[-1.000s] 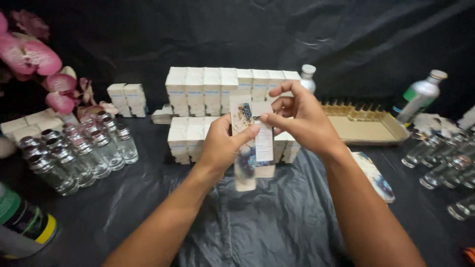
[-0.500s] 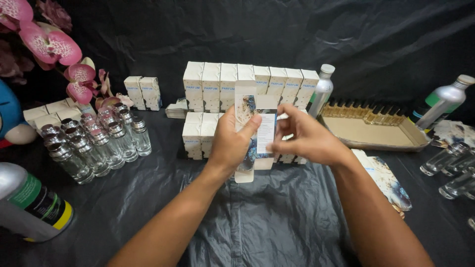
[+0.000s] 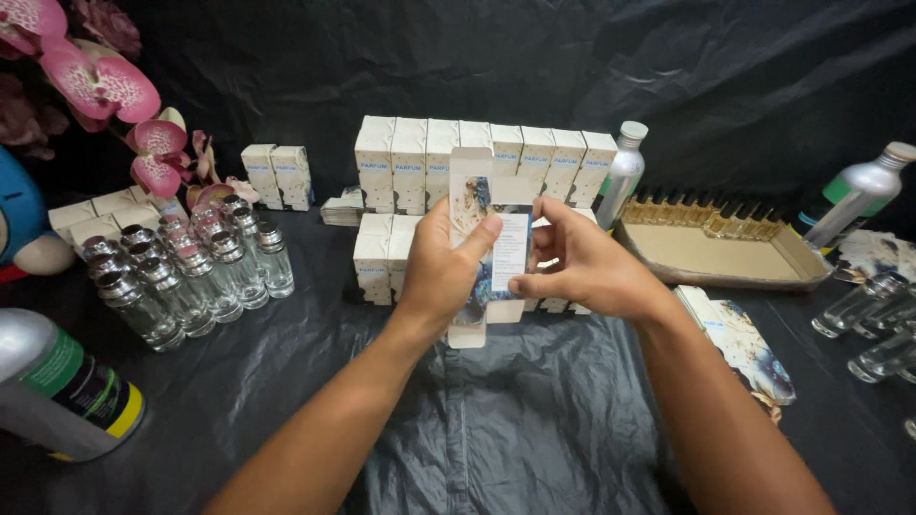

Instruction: Assembling perfume boxes by folding cardboard and inserting small perfume bottles.

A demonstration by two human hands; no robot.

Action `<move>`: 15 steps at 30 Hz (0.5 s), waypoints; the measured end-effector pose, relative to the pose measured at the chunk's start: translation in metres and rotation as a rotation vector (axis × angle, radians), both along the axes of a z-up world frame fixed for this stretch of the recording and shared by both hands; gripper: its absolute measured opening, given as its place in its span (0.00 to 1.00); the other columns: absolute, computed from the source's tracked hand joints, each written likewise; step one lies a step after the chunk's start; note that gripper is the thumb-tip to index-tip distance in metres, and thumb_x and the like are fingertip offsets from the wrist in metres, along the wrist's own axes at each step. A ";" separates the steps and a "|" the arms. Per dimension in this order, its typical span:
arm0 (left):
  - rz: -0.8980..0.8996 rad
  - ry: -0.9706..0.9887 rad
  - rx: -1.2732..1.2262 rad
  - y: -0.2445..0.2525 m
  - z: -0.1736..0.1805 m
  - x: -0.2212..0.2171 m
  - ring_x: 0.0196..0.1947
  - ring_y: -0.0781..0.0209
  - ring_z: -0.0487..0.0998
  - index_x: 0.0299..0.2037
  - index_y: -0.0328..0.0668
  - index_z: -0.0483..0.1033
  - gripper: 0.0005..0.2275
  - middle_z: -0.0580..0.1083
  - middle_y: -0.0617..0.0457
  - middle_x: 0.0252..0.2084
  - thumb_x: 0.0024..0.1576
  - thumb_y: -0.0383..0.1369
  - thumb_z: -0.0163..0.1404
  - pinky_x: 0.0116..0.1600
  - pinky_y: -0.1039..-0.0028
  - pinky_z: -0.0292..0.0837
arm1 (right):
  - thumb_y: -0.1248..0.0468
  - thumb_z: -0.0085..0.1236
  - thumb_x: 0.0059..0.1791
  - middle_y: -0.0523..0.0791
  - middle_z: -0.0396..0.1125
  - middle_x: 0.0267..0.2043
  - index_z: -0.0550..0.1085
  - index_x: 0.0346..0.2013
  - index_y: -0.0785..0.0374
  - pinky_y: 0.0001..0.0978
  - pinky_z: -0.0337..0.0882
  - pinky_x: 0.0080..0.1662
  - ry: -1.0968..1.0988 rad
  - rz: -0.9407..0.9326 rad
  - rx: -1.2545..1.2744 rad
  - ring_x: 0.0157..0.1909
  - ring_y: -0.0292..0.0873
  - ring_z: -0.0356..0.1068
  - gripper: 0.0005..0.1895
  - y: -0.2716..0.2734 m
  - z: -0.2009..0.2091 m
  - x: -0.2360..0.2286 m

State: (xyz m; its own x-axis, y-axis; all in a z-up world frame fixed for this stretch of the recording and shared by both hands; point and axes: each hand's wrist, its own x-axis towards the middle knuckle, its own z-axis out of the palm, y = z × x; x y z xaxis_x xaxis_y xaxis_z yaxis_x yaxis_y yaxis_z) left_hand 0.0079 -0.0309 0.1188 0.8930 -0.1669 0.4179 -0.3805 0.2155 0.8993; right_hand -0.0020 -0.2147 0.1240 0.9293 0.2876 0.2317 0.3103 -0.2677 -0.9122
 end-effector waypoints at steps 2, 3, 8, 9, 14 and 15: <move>-0.018 -0.007 -0.013 -0.002 -0.004 0.004 0.33 0.64 0.77 0.43 0.35 0.75 0.06 0.79 0.47 0.34 0.60 0.30 0.52 0.42 0.72 0.73 | 0.80 0.65 0.38 0.49 0.69 0.28 0.67 0.48 0.70 0.35 0.80 0.32 -0.033 -0.027 0.045 0.30 0.43 0.73 0.26 0.002 0.002 -0.003; -0.041 -0.010 -0.027 -0.004 -0.006 0.006 0.33 0.65 0.77 0.43 0.36 0.75 0.06 0.79 0.48 0.34 0.60 0.30 0.51 0.42 0.72 0.73 | 0.81 0.62 0.40 0.52 0.69 0.29 0.68 0.48 0.72 0.38 0.81 0.30 -0.063 -0.060 0.088 0.28 0.46 0.74 0.23 0.002 0.002 -0.005; -0.068 0.001 0.011 -0.008 -0.011 0.006 0.33 0.65 0.78 0.42 0.36 0.76 0.06 0.79 0.49 0.33 0.59 0.30 0.53 0.42 0.72 0.74 | 0.78 0.61 0.44 0.47 0.64 0.31 0.64 0.51 0.70 0.36 0.81 0.33 -0.171 -0.142 0.186 0.30 0.41 0.74 0.23 -0.007 0.003 0.001; -0.072 0.000 0.001 -0.008 -0.011 0.006 0.33 0.65 0.78 0.43 0.36 0.76 0.06 0.79 0.49 0.33 0.59 0.29 0.53 0.41 0.72 0.74 | 0.78 0.62 0.44 0.46 0.63 0.31 0.63 0.51 0.69 0.35 0.81 0.34 -0.169 -0.132 0.200 0.31 0.39 0.73 0.24 -0.011 -0.001 0.004; -0.024 -0.025 0.009 -0.002 -0.010 0.006 0.33 0.63 0.79 0.43 0.35 0.76 0.06 0.80 0.46 0.34 0.59 0.29 0.52 0.41 0.72 0.74 | 0.80 0.64 0.38 0.49 0.67 0.29 0.65 0.50 0.71 0.39 0.81 0.32 -0.072 -0.033 0.067 0.29 0.45 0.74 0.27 -0.008 -0.009 0.004; -0.026 -0.036 -0.001 -0.001 -0.009 0.007 0.34 0.63 0.79 0.43 0.34 0.77 0.07 0.80 0.45 0.35 0.60 0.29 0.52 0.42 0.71 0.75 | 0.81 0.64 0.37 0.48 0.67 0.30 0.65 0.50 0.71 0.40 0.82 0.34 -0.016 -0.001 0.033 0.31 0.44 0.74 0.29 -0.009 -0.012 0.004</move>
State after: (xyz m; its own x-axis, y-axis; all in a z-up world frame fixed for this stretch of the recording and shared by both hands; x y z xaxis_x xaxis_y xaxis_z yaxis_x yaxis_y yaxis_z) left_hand 0.0146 -0.0321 0.1098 0.8730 -0.1892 0.4496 -0.4066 0.2268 0.8850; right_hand 0.0024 -0.2233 0.1124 0.9256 0.2783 0.2564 0.3250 -0.2375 -0.9154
